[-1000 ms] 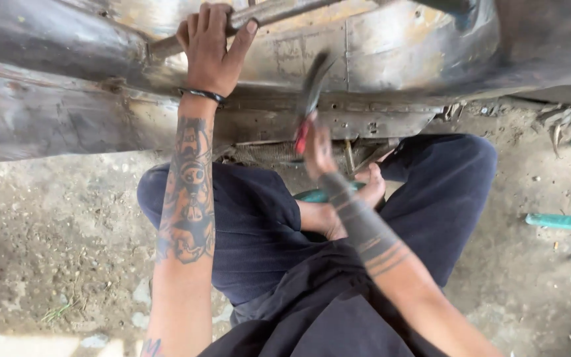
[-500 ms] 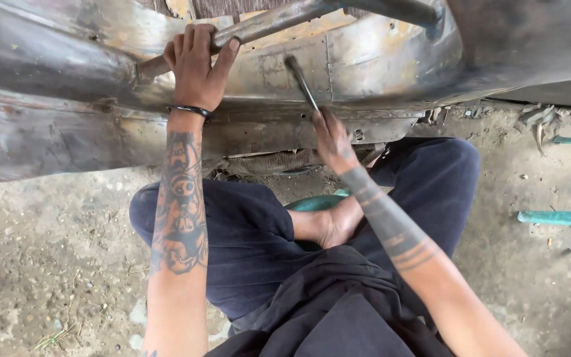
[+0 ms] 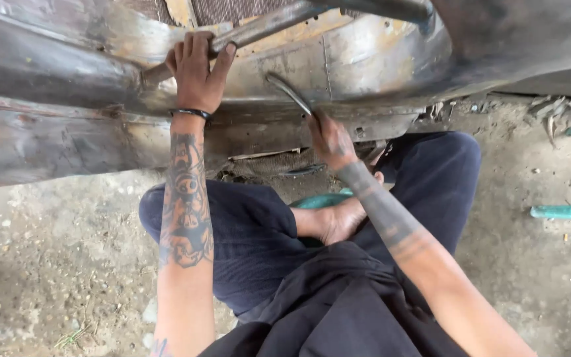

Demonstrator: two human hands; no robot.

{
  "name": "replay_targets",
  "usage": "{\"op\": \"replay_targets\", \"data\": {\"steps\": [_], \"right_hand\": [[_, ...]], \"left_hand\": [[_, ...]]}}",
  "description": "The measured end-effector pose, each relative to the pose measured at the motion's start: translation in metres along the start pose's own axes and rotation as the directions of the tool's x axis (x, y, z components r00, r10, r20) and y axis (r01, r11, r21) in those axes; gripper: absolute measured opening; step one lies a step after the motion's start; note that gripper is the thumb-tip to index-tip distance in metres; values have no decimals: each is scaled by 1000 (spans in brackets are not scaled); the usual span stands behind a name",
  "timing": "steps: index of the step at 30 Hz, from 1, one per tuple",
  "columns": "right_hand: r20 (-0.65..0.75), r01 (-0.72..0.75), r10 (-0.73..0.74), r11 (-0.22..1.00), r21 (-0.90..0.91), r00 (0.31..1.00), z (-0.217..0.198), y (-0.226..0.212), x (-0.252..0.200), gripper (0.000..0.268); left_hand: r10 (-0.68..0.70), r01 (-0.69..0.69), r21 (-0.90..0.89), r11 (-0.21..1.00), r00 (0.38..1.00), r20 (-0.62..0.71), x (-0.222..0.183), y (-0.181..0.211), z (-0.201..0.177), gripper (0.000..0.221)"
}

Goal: Brushing and scraping the interior of a metal vehicle frame to prepare the surface by removing rust or debris.

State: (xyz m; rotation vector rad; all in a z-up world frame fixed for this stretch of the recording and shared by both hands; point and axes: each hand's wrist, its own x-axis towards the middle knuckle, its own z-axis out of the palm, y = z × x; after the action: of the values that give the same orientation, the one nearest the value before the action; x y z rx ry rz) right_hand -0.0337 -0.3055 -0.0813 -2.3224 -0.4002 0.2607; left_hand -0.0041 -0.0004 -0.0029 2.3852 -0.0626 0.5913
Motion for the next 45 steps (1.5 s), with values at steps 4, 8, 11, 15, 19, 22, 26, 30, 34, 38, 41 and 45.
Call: {"op": "replay_targets", "data": {"steps": [4, 8, 11, 15, 19, 22, 26, 30, 34, 38, 41, 45], "right_hand": [[137, -18, 55, 965, -261, 989, -5, 28, 8, 43], [188, -331, 418, 869, -366, 889, -29, 68, -35, 52], [-92, -21, -11, 942, -335, 996, -23, 61, -31, 35], [69, 76, -56, 939, -334, 996, -11, 24, 13, 45], [31, 97, -92, 959, -265, 995, -23, 56, -6, 47], [15, -26, 37, 896, -443, 999, -29, 103, -24, 40], [61, 49, -26, 909, -414, 998, -10, 80, -25, 44], [-112, 324, -382, 881, -345, 918, 13, 57, 9, 35], [53, 90, -76, 931, -353, 996, -17, 80, 1, 32], [78, -16, 62, 873, -487, 995, -31, 122, -35, 46], [-54, 69, -102, 899, -432, 993, -25, 102, -28, 35], [-54, 124, -160, 904, -409, 986, 25, 55, 23, 32]], "left_hand": [[-60, 59, 17, 998, 998, 14, 6, 5, 0, 60], [-56, 56, 1, 998, 998, -12, 2, 4, 0, 59], [-29, 29, -3, 1000, 999, -19, 1, 1, -1, 59], [-29, 29, 13, 999, 999, -25, 3, 2, 1, 62], [-36, 36, 4, 999, 999, -18, 3, 4, -1, 61], [-11, 11, -3, 1000, 999, -39, 4, 2, 4, 59], [-28, 28, -4, 1000, 999, -27, 5, 2, 1, 61], [-1, 1, -1, 1000, 1000, -21, -1, 0, 3, 62], [-40, 40, 4, 999, 999, -5, 3, 5, -2, 62], [-28, 28, -6, 1000, 1000, -15, -1, 5, 0, 57], [23, -24, -20, 1000, 999, -49, -2, 9, -3, 53], [9, -9, -25, 1000, 1000, -22, 5, 7, -1, 56]]}}
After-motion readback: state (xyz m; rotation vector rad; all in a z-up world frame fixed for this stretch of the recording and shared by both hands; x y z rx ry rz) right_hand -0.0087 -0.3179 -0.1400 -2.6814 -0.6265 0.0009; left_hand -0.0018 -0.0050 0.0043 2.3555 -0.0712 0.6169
